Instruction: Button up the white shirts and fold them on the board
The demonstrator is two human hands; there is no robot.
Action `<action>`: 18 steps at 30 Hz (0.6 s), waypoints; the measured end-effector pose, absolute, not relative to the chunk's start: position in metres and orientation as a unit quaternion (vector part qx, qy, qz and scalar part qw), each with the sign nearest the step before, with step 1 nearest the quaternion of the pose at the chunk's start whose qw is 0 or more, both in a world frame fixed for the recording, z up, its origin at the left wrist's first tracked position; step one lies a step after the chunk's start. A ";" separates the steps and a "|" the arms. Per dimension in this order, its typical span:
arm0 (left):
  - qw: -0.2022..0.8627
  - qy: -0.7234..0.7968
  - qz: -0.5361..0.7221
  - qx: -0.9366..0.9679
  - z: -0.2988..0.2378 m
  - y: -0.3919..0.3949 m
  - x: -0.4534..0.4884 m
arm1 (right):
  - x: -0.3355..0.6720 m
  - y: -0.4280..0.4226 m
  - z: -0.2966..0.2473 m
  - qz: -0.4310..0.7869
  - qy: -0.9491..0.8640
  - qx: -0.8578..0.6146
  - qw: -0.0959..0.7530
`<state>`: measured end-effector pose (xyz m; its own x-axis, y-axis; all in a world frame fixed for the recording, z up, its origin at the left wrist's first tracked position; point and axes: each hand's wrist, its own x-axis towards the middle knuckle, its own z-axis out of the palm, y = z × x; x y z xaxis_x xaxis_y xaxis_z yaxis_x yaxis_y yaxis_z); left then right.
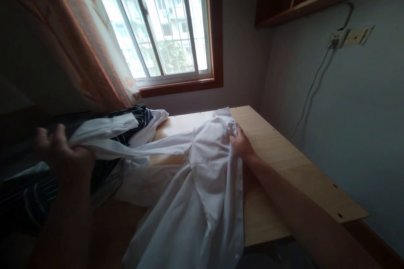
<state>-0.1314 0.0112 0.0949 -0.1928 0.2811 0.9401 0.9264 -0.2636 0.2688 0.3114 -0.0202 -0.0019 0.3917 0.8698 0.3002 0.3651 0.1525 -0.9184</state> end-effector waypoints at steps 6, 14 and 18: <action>0.228 -0.457 -0.438 -0.739 0.074 -0.006 -0.049 | 0.293 -0.024 -0.012 0.254 -0.549 -0.570 0.556; -0.098 -0.422 -0.298 -0.851 0.010 -0.012 0.025 | 0.273 -0.044 -0.012 0.331 -0.683 -0.439 0.481; -0.102 -0.465 -0.281 -0.833 0.007 -0.003 0.017 | 0.268 -0.057 0.003 0.453 -0.692 -0.369 0.424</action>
<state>0.0174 -0.0028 0.0066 0.4088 0.8324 0.3741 0.7176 -0.5465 0.4317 0.2684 -0.0575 0.0031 -0.3689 0.8948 0.2516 0.1264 0.3164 -0.9402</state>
